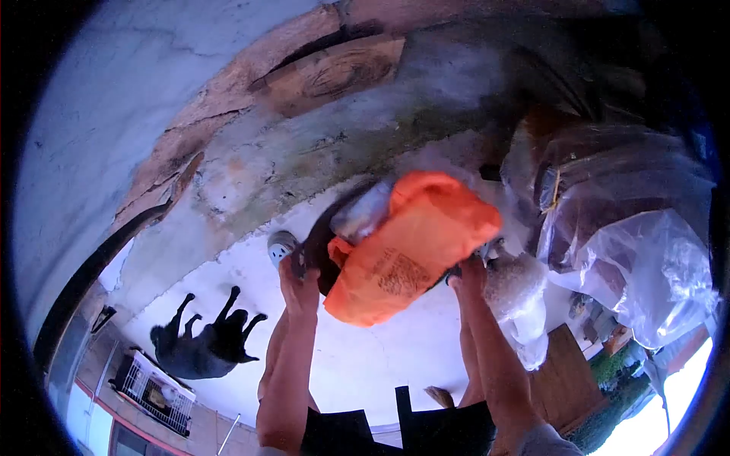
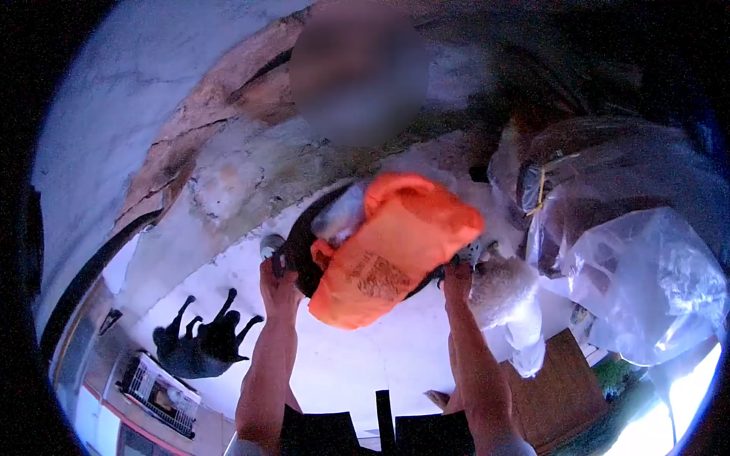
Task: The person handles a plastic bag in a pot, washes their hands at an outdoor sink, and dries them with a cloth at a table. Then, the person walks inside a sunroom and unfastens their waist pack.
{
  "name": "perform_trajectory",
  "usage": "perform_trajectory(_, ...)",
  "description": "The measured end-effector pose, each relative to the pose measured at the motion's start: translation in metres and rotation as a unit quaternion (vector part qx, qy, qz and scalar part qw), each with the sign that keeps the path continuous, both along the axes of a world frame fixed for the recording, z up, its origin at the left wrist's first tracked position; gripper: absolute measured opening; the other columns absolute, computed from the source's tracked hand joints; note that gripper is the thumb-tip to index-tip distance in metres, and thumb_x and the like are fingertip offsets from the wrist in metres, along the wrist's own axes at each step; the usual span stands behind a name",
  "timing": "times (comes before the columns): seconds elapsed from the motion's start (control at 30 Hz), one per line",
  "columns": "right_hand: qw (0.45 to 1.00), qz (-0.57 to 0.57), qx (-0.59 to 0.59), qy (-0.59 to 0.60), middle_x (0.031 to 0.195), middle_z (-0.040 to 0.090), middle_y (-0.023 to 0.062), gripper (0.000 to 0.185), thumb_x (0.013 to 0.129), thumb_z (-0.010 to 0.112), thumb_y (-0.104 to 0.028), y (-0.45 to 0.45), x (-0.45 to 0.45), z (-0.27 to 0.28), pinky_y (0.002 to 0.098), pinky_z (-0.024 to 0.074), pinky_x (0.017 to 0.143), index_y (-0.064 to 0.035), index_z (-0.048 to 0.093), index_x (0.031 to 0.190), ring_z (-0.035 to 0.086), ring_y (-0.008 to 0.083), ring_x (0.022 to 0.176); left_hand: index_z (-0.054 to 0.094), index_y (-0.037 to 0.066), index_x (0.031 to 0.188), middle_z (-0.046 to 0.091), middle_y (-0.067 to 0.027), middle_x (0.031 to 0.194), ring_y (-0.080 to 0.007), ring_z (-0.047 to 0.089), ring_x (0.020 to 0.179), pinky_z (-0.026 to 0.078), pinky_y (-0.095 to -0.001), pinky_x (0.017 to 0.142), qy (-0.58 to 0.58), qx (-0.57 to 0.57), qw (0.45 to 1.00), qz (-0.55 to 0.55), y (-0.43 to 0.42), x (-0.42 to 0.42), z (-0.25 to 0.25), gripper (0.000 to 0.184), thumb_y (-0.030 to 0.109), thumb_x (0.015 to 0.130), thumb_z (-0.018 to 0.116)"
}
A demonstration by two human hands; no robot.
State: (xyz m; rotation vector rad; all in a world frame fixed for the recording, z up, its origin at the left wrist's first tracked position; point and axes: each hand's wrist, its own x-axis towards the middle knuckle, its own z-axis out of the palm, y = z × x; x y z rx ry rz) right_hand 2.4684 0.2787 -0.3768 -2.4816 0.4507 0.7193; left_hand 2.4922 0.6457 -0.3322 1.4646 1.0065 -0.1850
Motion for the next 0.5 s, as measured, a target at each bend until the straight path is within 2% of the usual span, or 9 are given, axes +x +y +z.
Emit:
perform_trajectory(0.03, 0.964, -0.237, 0.119, -0.025, 0.095, 0.051, 0.0040, 0.034, 0.073, 0.056, -0.010, 0.010, -0.009, 0.020, 0.0279, 0.0401, 0.074, -0.0041, 0.045, 0.105, 0.048, 0.0148, 0.083, 0.033, -0.005, 0.114, 0.044, -0.0166, 0.107, -0.0233, 0.045, 0.097, 0.036, -0.0300, 0.083, 0.019, 0.053, 0.996, -0.073, 0.003, -0.014, 0.010, 0.051, -0.002, 0.066, 0.050)
perform_trajectory(0.07, 0.859, -0.457, 0.227, -0.048, 0.098, 0.051, 0.0035, 0.037, 0.072, 0.055, -0.006, 0.032, 0.004, 0.053, 0.0269, 0.0404, 0.075, -0.0034, 0.044, 0.108, 0.048, 0.0146, 0.086, 0.033, -0.005, 0.114, 0.044, -0.0166, 0.107, -0.0233, 0.045, 0.097, 0.036, -0.0300, 0.083, 0.023, 0.054, 0.996, -0.068, -0.001, -0.023, 0.021, 0.051, -0.002, 0.066, 0.050)
perform_trajectory(0.1, 0.835, -0.495, 0.239, -0.040, 0.098, 0.051, 0.0035, 0.037, 0.072, 0.055, -0.006, 0.041, 0.010, 0.063, 0.0268, 0.0404, 0.075, -0.0034, 0.044, 0.108, 0.048, 0.0146, 0.086, 0.033, -0.006, 0.113, 0.043, -0.0169, 0.104, -0.0243, 0.045, 0.096, 0.036, -0.0314, 0.083, 0.003, 0.072, 0.996, -0.057, -0.010, -0.028, 0.036, 0.051, -0.002, 0.064, 0.050)
perform_trajectory(0.17, 0.833, -0.494, 0.247, -0.028, 0.098, 0.051, 0.0035, 0.037, 0.072, 0.055, -0.006, 0.034, -0.011, 0.080, 0.0268, 0.0404, 0.075, -0.0033, 0.044, 0.108, 0.048, 0.0146, 0.086, 0.032, -0.006, 0.111, 0.042, -0.0171, 0.101, -0.0253, 0.044, 0.095, 0.035, -0.0327, 0.083, -0.008, 0.089, 0.995, -0.043, -0.016, -0.044, 0.058, 0.052, -0.001, 0.063, 0.050)
perform_trajectory(0.23, 0.834, -0.486, 0.259, -0.012, 0.098, 0.051, 0.0035, 0.037, 0.072, 0.055, -0.006, 0.029, -0.023, 0.089, 0.0267, 0.0404, 0.075, -0.0032, 0.044, 0.108, 0.048, 0.0146, 0.086, 0.033, -0.005, 0.107, 0.040, -0.0161, 0.097, -0.0257, 0.043, 0.091, 0.035, -0.0357, 0.081, 0.045, 0.152, 0.982, -0.098, -0.018, -0.061, 0.069, 0.048, -0.001, 0.061, 0.049)
perform_trajectory(0.4, 0.829, -0.495, 0.257, 0.025, 0.098, 0.050, 0.0034, 0.037, 0.072, 0.054, -0.005, 0.031, -0.048, 0.088, 0.0266, 0.0404, 0.076, -0.0030, 0.044, 0.108, 0.048, 0.0145, 0.086, 0.035, -0.004, 0.101, 0.037, -0.0138, 0.094, -0.0248, 0.039, 0.091, 0.033, -0.0364, 0.081, 0.085, 0.113, 0.984, -0.106, -0.017, -0.095, 0.056, 0.043, -0.001, 0.060, 0.046)
perform_trajectory(0.5, 0.822, -0.507, 0.253, 0.055, 0.098, 0.050, 0.0034, 0.037, 0.072, 0.054, -0.005, 0.038, -0.069, 0.089, 0.0266, 0.0404, 0.076, -0.0029, 0.044, 0.108, 0.048, 0.0145, 0.087, 0.035, -0.003, 0.100, 0.036, -0.0146, 0.092, -0.0268, 0.038, 0.091, 0.033, -0.0370, 0.081, 0.068, 0.108, 0.985, -0.113, -0.015, -0.107, 0.056, 0.042, 0.001, 0.060, 0.047)
